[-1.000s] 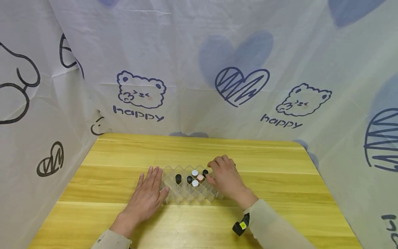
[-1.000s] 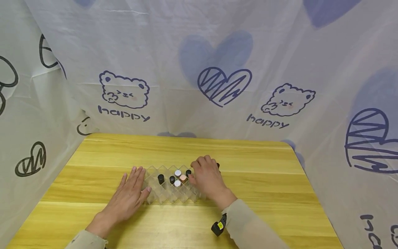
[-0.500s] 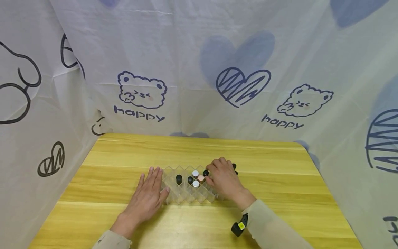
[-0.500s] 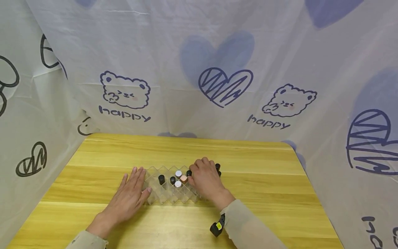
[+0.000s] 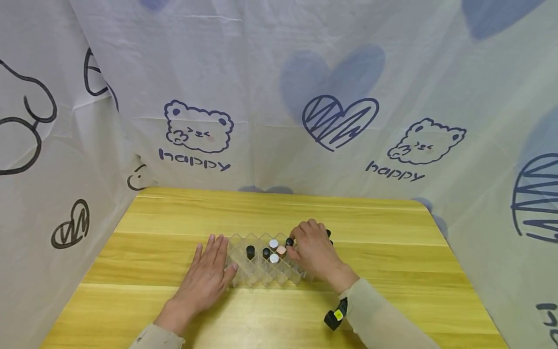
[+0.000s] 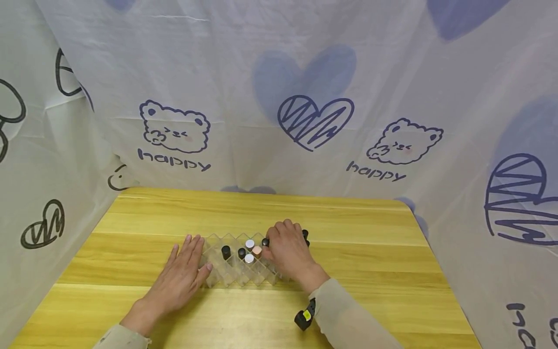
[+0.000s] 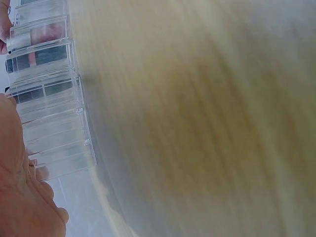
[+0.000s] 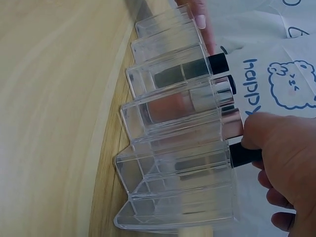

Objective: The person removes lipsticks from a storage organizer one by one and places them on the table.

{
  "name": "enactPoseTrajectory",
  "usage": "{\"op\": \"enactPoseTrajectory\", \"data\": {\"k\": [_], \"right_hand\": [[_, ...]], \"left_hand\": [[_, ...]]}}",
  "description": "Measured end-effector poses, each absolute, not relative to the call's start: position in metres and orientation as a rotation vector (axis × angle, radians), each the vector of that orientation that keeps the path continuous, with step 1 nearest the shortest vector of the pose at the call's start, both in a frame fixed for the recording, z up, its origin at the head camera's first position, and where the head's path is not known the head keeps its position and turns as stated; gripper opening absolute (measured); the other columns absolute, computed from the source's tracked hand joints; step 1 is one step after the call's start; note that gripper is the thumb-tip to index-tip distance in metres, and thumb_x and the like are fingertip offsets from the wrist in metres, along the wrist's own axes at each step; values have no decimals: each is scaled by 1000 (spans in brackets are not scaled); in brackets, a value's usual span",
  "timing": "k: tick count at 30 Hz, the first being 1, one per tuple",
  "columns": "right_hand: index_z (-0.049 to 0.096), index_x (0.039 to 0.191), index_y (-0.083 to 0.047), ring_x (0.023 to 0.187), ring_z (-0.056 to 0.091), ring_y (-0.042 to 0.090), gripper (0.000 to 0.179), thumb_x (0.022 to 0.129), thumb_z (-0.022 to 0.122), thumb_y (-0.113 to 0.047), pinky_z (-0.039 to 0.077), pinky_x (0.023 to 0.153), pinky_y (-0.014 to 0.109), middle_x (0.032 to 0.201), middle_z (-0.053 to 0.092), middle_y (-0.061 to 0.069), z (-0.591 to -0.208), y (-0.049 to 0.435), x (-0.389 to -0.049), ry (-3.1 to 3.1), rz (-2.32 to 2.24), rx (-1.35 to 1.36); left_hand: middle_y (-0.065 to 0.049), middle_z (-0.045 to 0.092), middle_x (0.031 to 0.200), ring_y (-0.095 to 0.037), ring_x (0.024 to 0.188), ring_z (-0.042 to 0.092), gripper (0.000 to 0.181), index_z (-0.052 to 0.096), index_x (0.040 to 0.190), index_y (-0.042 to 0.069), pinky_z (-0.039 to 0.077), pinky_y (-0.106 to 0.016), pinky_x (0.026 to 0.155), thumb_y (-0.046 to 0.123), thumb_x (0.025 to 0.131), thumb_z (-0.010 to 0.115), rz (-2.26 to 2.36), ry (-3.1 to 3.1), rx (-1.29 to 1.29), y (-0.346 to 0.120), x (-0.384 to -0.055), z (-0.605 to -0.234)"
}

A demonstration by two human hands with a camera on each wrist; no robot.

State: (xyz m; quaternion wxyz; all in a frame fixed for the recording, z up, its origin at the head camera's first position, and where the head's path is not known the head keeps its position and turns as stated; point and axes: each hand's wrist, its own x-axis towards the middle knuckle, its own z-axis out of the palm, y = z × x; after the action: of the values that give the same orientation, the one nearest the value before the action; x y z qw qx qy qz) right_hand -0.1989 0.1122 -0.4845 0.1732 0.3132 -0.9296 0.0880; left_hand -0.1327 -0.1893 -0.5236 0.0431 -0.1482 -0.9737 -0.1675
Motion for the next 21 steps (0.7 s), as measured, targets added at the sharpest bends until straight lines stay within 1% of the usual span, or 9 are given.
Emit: {"op": "enactPoseTrajectory", "data": {"k": [8,16,21], "right_hand": [[71,98,-10,87,54,24,21,93,79,-29,40,78,37,93,66,3,-483,111,-200,-2633,230,913],[71,97,-10,87,56,24,21,93,79,-29,47,80,40,94,68,3,-483,110,-201,-2616,234,922],[70,95,-10,83,55,23,20,92,79,-27,44,77,38,90,67,2,-480,110,-202,-2595,258,920]], "left_hand": [[-23,26,172,-40,162,16,74,23,165,-4,11,-64,131,46,114,41,-510,-2972,-456,-190,-132,-524],[-24,26,172,-41,162,17,74,23,165,-4,11,-65,130,46,114,41,-520,-2967,-457,-190,-132,-526],[-25,26,172,-40,162,16,74,23,165,-5,12,-65,130,45,113,42,-514,-2966,-459,-190,-133,-526]]}}
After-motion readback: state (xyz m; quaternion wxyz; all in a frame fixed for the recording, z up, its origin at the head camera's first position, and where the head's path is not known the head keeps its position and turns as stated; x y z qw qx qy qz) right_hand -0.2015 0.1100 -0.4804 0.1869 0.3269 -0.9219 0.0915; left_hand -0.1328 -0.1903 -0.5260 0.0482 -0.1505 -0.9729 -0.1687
